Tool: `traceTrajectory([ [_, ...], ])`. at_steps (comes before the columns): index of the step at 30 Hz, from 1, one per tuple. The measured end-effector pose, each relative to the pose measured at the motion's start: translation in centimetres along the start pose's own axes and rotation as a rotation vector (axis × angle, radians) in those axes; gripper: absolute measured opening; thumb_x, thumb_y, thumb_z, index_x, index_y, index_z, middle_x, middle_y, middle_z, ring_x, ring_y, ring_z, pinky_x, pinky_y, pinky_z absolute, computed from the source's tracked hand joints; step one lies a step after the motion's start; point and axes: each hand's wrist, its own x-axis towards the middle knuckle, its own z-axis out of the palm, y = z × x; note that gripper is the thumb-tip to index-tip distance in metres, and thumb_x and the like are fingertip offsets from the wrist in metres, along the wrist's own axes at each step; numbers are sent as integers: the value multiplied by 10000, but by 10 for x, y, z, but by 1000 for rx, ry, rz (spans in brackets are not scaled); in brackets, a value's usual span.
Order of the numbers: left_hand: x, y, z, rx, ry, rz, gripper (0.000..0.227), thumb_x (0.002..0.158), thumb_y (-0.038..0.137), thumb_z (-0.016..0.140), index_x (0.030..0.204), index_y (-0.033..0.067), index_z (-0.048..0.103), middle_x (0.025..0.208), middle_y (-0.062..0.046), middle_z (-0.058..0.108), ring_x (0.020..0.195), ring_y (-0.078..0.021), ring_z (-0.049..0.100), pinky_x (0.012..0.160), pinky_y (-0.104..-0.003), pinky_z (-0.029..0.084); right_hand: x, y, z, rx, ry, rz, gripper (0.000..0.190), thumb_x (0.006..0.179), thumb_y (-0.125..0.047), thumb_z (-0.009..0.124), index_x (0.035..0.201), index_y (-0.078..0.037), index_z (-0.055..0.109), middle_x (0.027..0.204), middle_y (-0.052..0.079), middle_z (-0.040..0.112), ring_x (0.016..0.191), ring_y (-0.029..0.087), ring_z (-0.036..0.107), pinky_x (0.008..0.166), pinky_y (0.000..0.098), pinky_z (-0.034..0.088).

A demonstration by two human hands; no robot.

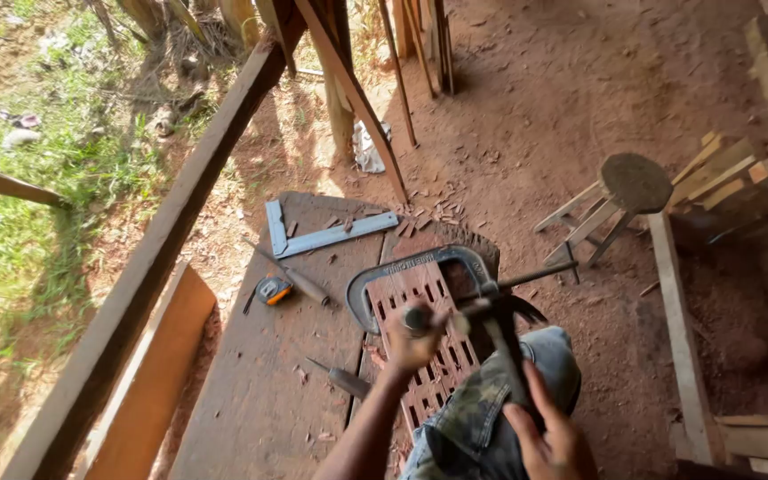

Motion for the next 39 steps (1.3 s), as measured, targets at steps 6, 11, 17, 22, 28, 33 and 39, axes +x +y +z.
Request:
traceTrajectory([
  [6, 52, 88, -166, 52, 229, -73, 391, 821, 229, 847, 1080, 50, 614, 886, -2, 718, 806, -103, 681, 710, -283, 548, -34, 18, -10, 215, 191, 1003, 758, 968, -281, 679, 1647, -277, 342, 609, 71, 485, 499, 165, 455, 494, 353, 436],
  [11, -14, 40, -218, 275, -192, -126, 356, 794, 234, 822, 1099, 114, 684, 883, -90, 714, 786, -275, 692, 694, -379, 562, -53, 56, 6, 64, 177, 947, 725, 994, -121, 670, 1676, -175, 430, 904, 221, 511, 677, 256, 502, 624, 394, 430],
  [17, -107, -7, -206, 594, -790, -180, 268, 805, 211, 742, 1071, 247, 736, 985, -56, 708, 931, -299, 696, 815, -436, 542, -60, 48, 20, 137, 303, 551, 672, 905, -109, 664, 1537, 1, 463, 1467, 187, 595, 1335, 226, 559, 1103, 323, 385],
  [22, -124, -35, -194, 564, -958, -154, 550, 677, 130, 765, 1214, 238, 708, 1203, -85, 628, 1132, -325, 555, 950, -436, 423, -61, 59, 32, 99, 301, 573, 680, 887, -124, 670, 1522, 12, 468, 1478, 209, 580, 1405, 253, 504, 1138, 338, 336],
  [28, -95, 6, -185, 550, -847, -266, 475, 715, 249, 827, 1179, 234, 726, 1148, -37, 644, 1138, -272, 574, 1001, -409, 408, -69, 79, 27, 190, 201, 722, 696, 888, -175, 686, 1532, -48, 454, 1487, 169, 582, 1371, 249, 548, 1081, 332, 403],
  [33, -85, -3, -162, 692, -672, 31, 417, 737, 86, 656, 1148, 140, 705, 1135, -89, 628, 1183, -315, 525, 991, -445, 393, -130, 194, 20, 207, 106, 858, 846, 960, -213, 738, 1747, -143, 436, 1426, 248, 710, 1102, 436, 680, 976, 450, 485],
  [39, -68, 49, -149, 948, -883, -187, 386, 713, 135, 708, 1099, 147, 701, 1155, -117, 605, 1174, -300, 487, 969, -413, 375, -143, 344, 24, 65, -49, 196, 889, 859, -353, 687, 1612, -61, 315, 1562, 210, 433, 1417, 327, 435, 1149, 398, 352],
])
